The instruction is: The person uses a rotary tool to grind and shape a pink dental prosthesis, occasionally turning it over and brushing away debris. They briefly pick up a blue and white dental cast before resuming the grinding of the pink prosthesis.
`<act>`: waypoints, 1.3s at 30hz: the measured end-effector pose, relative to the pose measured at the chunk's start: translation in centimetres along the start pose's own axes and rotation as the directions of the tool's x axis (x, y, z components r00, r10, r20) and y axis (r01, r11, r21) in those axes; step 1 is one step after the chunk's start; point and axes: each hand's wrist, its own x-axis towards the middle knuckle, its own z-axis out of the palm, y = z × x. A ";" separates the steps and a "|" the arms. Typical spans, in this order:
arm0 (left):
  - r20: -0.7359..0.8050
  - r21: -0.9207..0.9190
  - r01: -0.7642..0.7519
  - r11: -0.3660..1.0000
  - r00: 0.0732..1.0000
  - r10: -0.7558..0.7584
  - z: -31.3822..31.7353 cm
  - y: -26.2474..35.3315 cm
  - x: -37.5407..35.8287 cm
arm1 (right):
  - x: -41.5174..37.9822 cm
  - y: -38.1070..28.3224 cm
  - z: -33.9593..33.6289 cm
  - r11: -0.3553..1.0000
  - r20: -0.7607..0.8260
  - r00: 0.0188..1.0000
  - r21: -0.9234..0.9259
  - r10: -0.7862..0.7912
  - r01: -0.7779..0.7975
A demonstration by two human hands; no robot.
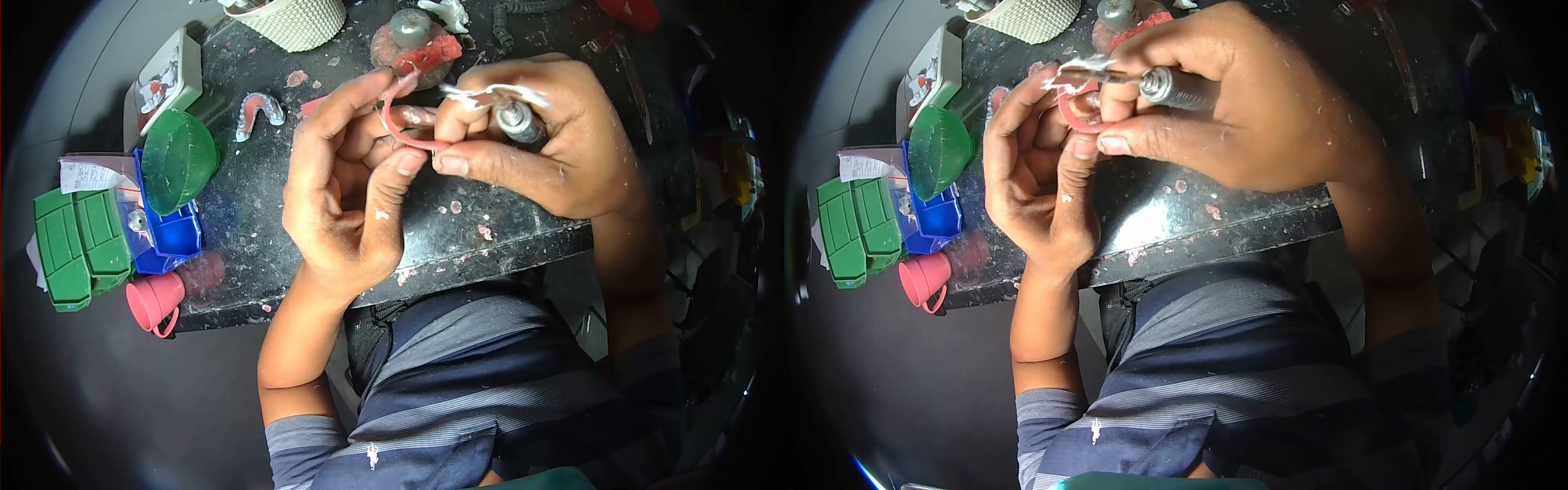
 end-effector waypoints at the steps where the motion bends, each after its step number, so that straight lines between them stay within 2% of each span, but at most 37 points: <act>1: -0.041 -0.135 0.019 0.991 0.999 -0.025 0.4 -0.1 -0.1 | 0.2 -0.2 -0.3 0.993 0.001 0.998 -0.102 -0.063 0.063; 2: -0.041 -0.134 0.018 0.991 0.999 -0.024 0.4 -0.3 -0.1 | 0.3 -0.4 -0.5 0.971 0.007 0.992 -0.203 -0.125 0.124; 3: -0.022 -0.082 0.000 0.997 1.000 -0.002 0.3 -0.5 -0.1 | 0.1 -0.4 -0.6 0.984 0.016 0.999 -0.173 -0.047 0.049; 4: -0.001 -0.031 -0.020 0.999 1.000 0.020 0.2 -0.7 -0.1 | 0.1 -0.4 -0.5 0.984 0.016 0.999 -0.172 -0.047 0.050; 10: -0.021 -0.018 0.009 1.000 1.000 -0.010 0.4 -1.0 -0.3 | -0.1 0.2 -0.4 0.994 -0.016 0.998 -0.098 -0.053 0.052; 13: -0.017 -0.015 0.016 1.000 1.000 -0.016 0.3 -0.9 -0.2 | 0.0 0.2 -0.7 0.981 0.019 0.992 -0.145 -0.124 0.126; 15: 0.004 -0.020 0.022 1.000 1.000 -0.022 0.0 -0.9 -0.2 | 0.1 -0.3 -0.9 0.957 0.064 0.989 -0.253 -0.132 0.144; 17: 0.086 0.112 -0.062 0.992 0.995 0.053 -0.3 -1.1 -0.3 | 0.1 -0.2 -1.0 0.956 0.064 0.985 -0.239 -0.160 0.171; 21: 0.116 0.096 -0.033 0.995 0.993 0.022 -0.1 -0.9 -0.2 | 0.2 0.0 -1.1 0.957 0.089 0.975 -0.193 -0.203 0.217; 27: 0.081 0.105 -0.094 0.990 0.993 0.086 -0.1 -1.4 -0.1 | 0.2 0.8 -0.6 0.944 0.085 0.962 -0.188 -0.259 0.271; 30: 0.081 0.079 -0.092 0.993 0.993 0.085 -0.1 -1.4 -0.2 | -0.1 1.8 -0.6 0.938 0.080 0.957 -0.191 -0.278 0.288; 31: 0.064 0.016 -0.062 0.998 0.996 0.061 0.1 -1.2 -0.3 | -0.2 1.8 -0.7 0.939 0.080 0.958 -0.190 -0.277 0.287; 34: 0.039 -0.063 0.004 0.998 0.999 -0.002 0.2 -1.0 -0.5 | 0.0 0.9 -0.5 0.925 0.104 0.970 -0.294 -0.219 0.240; 36: 0.103 0.054 -0.126 0.991 0.987 0.120 -0.1 -1.6 -0.4 | 0.0 -1.2 0.7 0.880 0.035 0.990 -0.454 -0.139 0.140; 37: 0.088 0.014 -0.100 0.995 0.991 0.098 0.2 -1.8 -0.5 | 0.8 -2.3 -0.1 0.794 0.238 0.970 -0.578 -0.054 0.186; 39: 0.093 0.011 -0.098 0.995 0.991 0.097 0.2 -1.7 -0.3 | 0.9 -1.7 -0.1 0.818 0.208 0.976 -0.550 -0.062 0.169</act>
